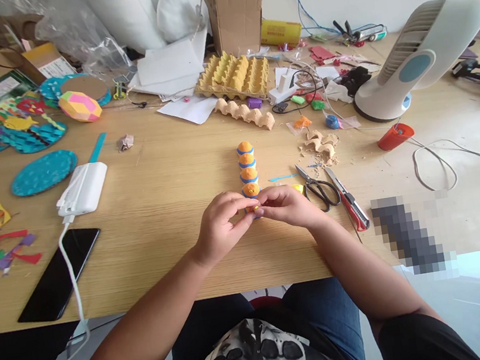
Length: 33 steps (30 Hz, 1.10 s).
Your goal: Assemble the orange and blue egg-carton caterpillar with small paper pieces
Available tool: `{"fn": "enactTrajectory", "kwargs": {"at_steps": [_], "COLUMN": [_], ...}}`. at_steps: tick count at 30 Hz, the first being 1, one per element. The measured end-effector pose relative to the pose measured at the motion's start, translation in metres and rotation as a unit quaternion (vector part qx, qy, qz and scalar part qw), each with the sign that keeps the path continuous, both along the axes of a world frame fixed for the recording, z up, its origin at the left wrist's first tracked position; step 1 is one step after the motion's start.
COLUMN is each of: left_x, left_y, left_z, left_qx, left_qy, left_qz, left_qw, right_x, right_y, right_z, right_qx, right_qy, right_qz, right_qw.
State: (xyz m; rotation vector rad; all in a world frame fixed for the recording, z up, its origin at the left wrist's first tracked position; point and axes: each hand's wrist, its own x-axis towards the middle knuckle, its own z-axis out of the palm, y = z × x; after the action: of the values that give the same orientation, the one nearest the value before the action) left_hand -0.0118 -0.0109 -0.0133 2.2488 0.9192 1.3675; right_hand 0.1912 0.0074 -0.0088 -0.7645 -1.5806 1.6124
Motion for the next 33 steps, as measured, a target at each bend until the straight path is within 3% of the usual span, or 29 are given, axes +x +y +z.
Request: {"fn": "enactTrajectory", "kwargs": {"at_steps": [9,22,33], "left_x": [0.0001,-0.0032,-0.0014], "left_y": [-0.0007,-0.0006,0.0000], "left_z": [0.0009,0.0027,0.0005], "left_qx": [0.000,0.022,0.057], "left_qy": [0.003,0.001,0.029], "left_qz": [-0.004,0.016,0.024], "left_qw": [1.000,1.000,0.998], "right_x": [0.0024,0.0069,0.0053], "right_y": [0.0007,0.0015,0.0020], "right_z": [0.0018,0.0033,0.0021], "right_qx": [-0.035,-0.058,-0.072], "right_qy": [-0.008,0.010,-0.019], "right_qz": [-0.019,0.046,0.021], "right_qw": [0.999,0.997,0.997]}}
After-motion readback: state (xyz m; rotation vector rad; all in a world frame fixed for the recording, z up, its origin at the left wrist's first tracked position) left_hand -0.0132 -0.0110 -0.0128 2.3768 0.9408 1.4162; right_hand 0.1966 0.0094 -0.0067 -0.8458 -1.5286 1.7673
